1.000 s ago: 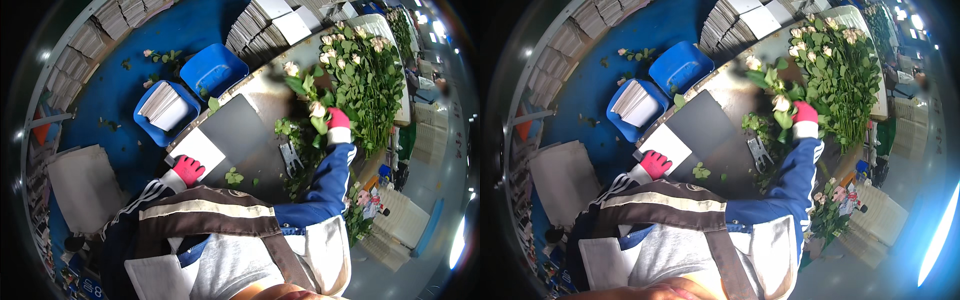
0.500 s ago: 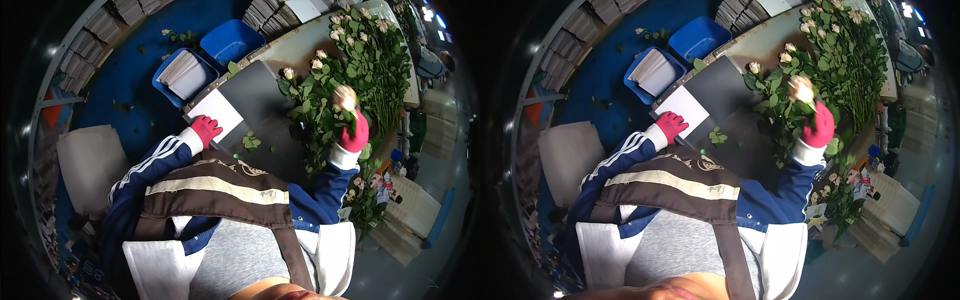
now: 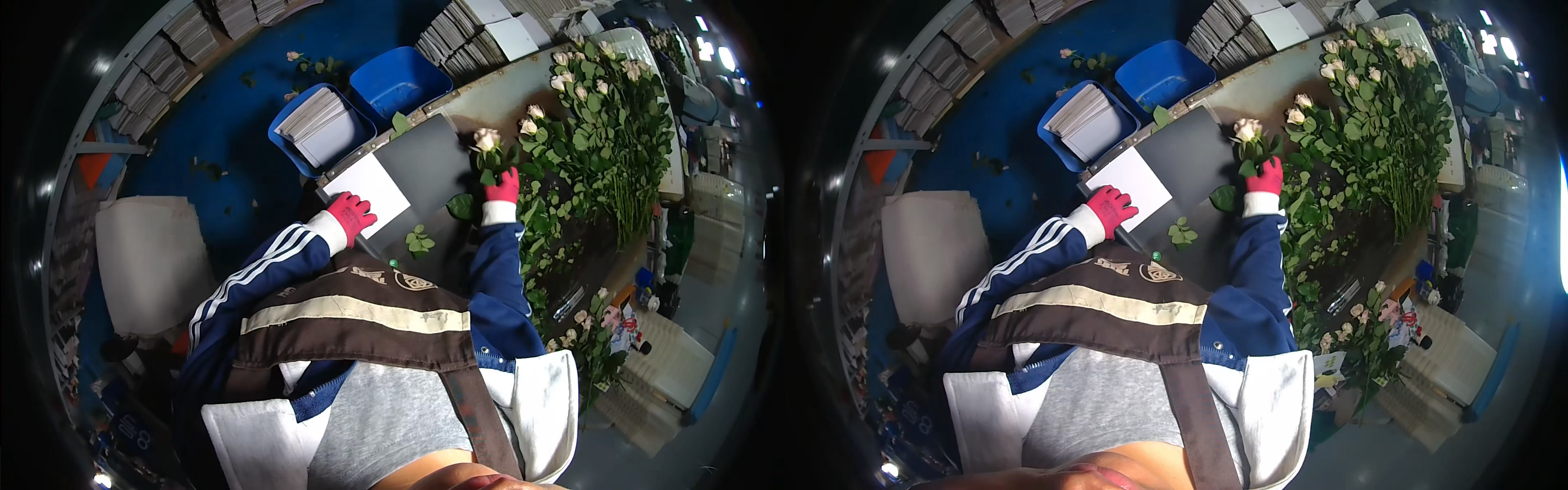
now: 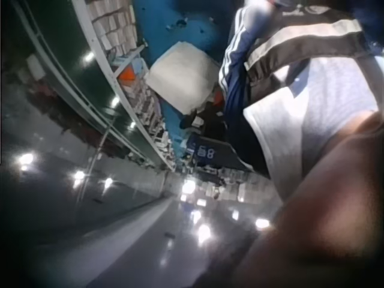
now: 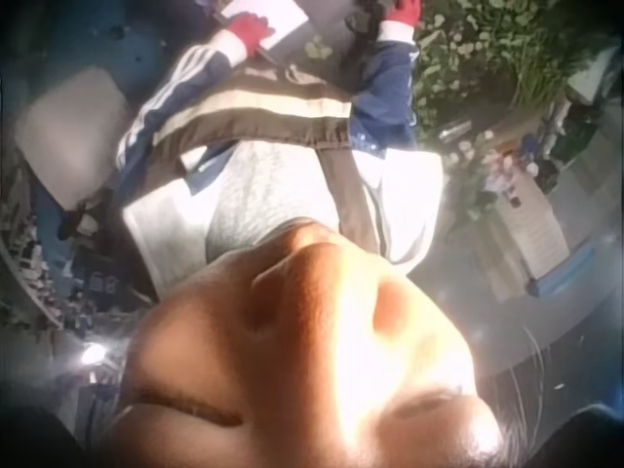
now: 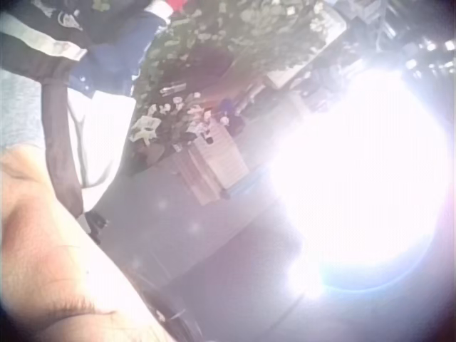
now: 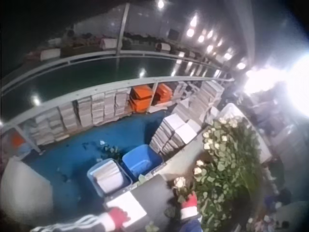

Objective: The person wraps individual white roses in white paper and places them into a blue bin. They repeatedly pick up roses, fold paper around them, and deposit the wrapped flowers into the bin.

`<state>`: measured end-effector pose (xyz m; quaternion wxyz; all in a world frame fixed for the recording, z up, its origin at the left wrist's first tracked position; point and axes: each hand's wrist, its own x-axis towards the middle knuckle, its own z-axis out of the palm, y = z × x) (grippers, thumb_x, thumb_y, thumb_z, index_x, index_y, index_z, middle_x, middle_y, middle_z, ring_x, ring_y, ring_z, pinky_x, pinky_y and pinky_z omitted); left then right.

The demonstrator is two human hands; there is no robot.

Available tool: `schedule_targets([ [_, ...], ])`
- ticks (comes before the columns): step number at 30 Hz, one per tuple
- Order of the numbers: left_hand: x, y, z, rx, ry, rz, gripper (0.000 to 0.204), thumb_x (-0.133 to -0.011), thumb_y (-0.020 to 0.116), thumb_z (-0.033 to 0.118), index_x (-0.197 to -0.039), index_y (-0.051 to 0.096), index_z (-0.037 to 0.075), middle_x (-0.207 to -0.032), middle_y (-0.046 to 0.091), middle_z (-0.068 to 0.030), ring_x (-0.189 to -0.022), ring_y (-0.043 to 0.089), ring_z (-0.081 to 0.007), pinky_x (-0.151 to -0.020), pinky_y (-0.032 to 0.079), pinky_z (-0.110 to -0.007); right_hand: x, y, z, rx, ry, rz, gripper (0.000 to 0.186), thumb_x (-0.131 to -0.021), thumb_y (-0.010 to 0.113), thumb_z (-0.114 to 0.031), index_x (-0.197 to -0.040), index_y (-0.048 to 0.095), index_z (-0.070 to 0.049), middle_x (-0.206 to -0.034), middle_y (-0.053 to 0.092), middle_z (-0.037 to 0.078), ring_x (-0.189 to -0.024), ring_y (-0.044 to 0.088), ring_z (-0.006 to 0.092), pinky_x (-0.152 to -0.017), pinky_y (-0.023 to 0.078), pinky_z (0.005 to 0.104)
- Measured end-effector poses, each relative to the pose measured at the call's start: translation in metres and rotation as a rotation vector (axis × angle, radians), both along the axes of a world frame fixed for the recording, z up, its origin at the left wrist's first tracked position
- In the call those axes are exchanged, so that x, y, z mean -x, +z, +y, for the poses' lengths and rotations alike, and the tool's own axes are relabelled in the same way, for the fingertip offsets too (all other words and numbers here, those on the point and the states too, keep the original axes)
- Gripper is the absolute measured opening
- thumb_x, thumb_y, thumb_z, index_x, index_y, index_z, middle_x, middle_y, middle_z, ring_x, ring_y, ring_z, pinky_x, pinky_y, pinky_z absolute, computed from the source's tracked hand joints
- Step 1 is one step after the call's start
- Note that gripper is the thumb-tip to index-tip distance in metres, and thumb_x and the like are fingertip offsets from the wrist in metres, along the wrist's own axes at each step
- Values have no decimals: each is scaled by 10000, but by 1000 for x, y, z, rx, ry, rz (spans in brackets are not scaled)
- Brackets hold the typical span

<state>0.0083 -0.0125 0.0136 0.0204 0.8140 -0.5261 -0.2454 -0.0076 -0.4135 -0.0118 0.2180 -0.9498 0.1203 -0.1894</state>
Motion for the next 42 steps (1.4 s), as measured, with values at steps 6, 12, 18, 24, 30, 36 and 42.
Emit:
schedule_targets([
  [6, 3, -30, 2, 36, 35, 1, 740, -523, 829, 322, -1200, 551, 207, -1130, 554, -74, -1059, 537, -283, -934, 390, -425, 71, 128, 107, -126, 93, -261, 428, -675, 701, -45, -1102, 674, -66, -1062, 624, 195, -961, 611, 393, -830, 494, 415],
  [12, 49, -17, -24, -321, 69, -146, 427, -833, 584, 252, -1248, 569, 154, -1291, 507, -132, -1147, 519, -322, -901, 408, -518, 79, 76, 213, -95, 293, 271, 344, -662, 718, -117, -992, 632, -70, -984, 559, 195, -888, 564, 405, -731, 468, 464],
  [18, 54, 27, -15, -291, 202, -66, 415, -865, 507, 238, -1253, 560, 99, -1356, 481, -155, -1272, 422, -368, -1067, 288, -517, 73, -26, 214, -157, 427, 367, 383, -645, 762, -217, -982, 637, -84, -1052, 588, 181, -926, 578, 391, -768, 488, 457],
  [24, 66, -14, -14, 80, 335, -193, 545, -839, 537, 266, -1366, 422, 187, -1349, 441, -155, -1236, 420, -383, -1017, 339, -496, 85, -17, 221, -226, 534, 411, 425, -695, 768, -250, -1048, 642, -50, -1149, 529, 222, -1058, 536, 408, -878, 457, 460],
  [30, 54, -15, -22, -22, 286, -155, 507, -866, 500, 275, -1363, 441, 191, -1292, 494, -140, -1216, 442, -361, -994, 352, -486, 80, -17, 185, -603, 301, -18, 213, -839, 672, -168, -1005, 636, -40, -1149, 536, 189, -1045, 550, 339, -906, 434, 409],
  [36, 52, -38, -18, 114, 207, -225, 418, -824, 530, 241, -1240, 541, 193, -1130, 568, -57, -1141, 476, -322, -950, 376, -467, 64, -30, 205, -299, 375, 361, 471, -740, 712, -170, -1178, 585, -54, -1078, 594, 173, -984, 588, 372, -836, 484, 428],
  [42, 54, -38, -5, 234, 255, -261, 434, -803, 534, 212, -1237, 543, 206, -1141, 557, -64, -1041, 518, -305, -885, 421, -433, 54, -42, 205, -255, 543, 424, 407, -750, 684, -166, -1136, 592, -77, -1090, 590, 150, -965, 589, 379, -802, 498, 420],
])
